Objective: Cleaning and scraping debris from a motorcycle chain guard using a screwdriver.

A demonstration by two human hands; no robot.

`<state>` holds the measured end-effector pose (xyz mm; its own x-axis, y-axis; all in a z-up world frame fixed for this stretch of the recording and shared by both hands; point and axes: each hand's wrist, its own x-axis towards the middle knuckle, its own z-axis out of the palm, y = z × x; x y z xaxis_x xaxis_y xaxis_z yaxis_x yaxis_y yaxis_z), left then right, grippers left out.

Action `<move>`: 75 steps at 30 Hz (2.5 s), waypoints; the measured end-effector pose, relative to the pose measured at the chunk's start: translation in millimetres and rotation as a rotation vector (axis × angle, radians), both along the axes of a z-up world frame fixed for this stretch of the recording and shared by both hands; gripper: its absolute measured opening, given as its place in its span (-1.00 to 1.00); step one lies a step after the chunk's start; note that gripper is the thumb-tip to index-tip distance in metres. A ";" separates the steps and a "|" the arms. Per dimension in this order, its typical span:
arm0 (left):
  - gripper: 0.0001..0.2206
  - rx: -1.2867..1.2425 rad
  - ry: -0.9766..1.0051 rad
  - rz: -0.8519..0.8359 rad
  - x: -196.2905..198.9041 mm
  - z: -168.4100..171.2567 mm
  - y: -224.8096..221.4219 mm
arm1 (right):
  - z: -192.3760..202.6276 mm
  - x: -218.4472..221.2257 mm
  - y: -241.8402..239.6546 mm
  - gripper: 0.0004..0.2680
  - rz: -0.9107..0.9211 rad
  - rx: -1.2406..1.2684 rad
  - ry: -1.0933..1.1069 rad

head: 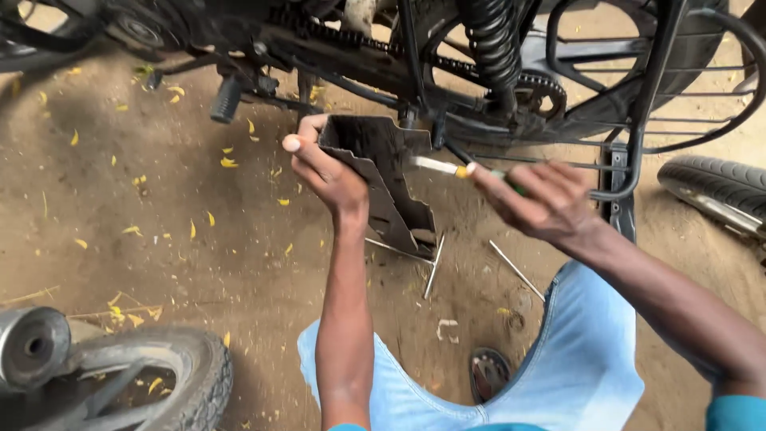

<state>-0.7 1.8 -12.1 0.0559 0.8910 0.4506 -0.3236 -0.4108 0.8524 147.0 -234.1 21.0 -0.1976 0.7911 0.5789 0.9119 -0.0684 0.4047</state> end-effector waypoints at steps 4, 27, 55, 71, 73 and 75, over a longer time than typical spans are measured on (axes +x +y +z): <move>-0.43 -0.101 -0.051 -0.090 7.3 8.4 4.5 | -9.9 10.5 0.2 -0.70 0.040 -0.054 -0.037; -0.38 -0.071 -0.032 -0.094 6.5 13.5 5.2 | -3.0 26.3 -8.4 -0.71 0.040 -0.041 -0.143; -0.35 0.047 0.193 -0.070 75.1 16.1 23.4 | -20.2 60.4 -1.2 -0.68 -0.220 -0.038 -0.030; -0.36 0.019 0.126 -0.113 67.9 17.4 15.0 | -55.0 48.6 -1.4 -0.64 -0.157 -0.015 -0.084; -0.36 0.001 0.115 -0.134 69.2 20.3 16.8 | -46.8 54.9 0.5 -0.65 -0.174 0.038 -0.103; -0.35 -0.044 0.141 -0.157 62.8 11.6 14.4 | -49.8 46.2 -1.6 -0.66 -0.189 0.063 -0.085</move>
